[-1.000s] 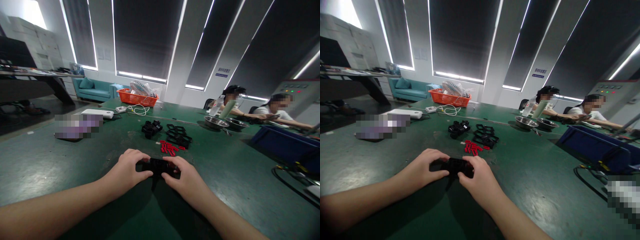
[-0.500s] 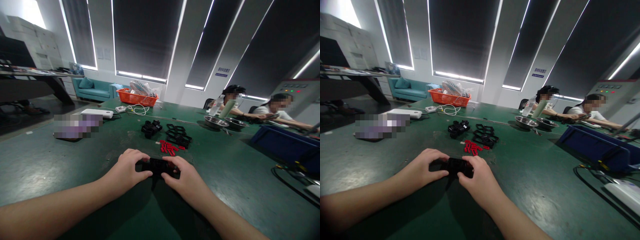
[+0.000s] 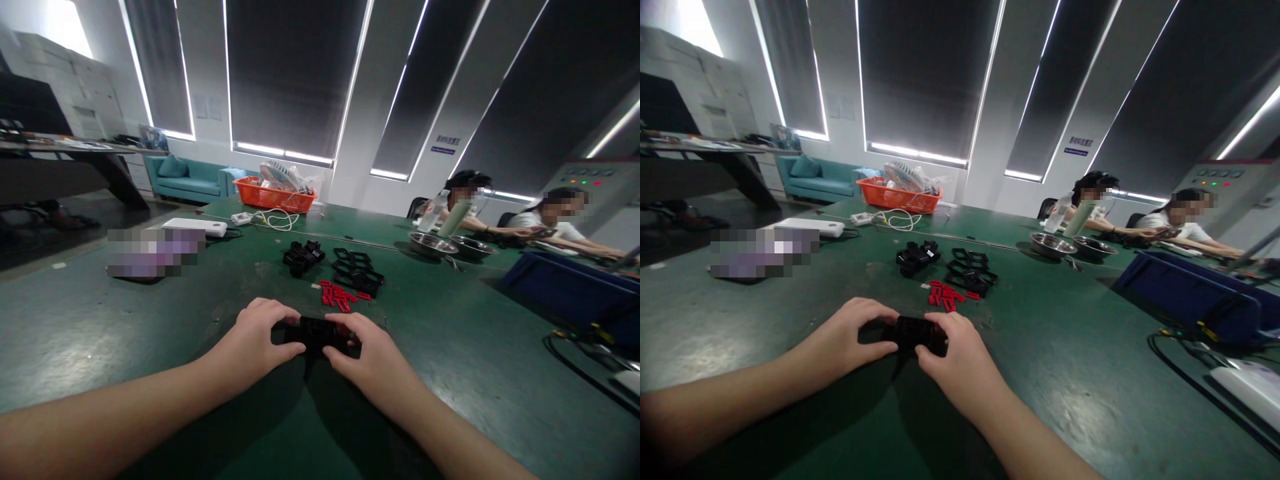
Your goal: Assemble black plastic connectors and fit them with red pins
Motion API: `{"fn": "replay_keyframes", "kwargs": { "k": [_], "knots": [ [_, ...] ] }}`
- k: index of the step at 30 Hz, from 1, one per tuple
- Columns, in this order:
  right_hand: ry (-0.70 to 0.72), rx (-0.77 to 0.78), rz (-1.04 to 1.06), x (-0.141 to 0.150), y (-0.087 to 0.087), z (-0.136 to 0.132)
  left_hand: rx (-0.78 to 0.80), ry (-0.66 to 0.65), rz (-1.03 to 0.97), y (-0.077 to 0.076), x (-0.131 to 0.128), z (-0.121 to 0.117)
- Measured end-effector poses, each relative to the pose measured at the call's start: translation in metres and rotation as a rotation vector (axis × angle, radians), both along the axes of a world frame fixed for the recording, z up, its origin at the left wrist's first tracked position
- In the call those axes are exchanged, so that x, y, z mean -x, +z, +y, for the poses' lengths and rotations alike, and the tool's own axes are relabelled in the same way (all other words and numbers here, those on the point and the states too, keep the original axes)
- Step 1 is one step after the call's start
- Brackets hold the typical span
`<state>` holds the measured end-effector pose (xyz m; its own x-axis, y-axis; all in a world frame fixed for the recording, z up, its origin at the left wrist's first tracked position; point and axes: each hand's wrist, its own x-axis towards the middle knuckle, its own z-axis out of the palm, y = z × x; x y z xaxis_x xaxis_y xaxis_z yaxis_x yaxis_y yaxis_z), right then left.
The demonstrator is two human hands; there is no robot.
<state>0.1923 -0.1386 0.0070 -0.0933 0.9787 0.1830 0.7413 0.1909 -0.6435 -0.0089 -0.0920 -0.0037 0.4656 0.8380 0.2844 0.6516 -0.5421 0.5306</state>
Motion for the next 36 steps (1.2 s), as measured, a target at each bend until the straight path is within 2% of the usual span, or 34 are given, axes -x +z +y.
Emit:
{"fn": "replay_keyframes", "kwargs": {
  "k": [36],
  "knots": [
    [-0.004, -0.001, -0.012, -0.0003, 0.0011, -0.0013, -0.022, -0.004, -0.006, -0.0030, 0.0013, 0.0012]
  ]
}}
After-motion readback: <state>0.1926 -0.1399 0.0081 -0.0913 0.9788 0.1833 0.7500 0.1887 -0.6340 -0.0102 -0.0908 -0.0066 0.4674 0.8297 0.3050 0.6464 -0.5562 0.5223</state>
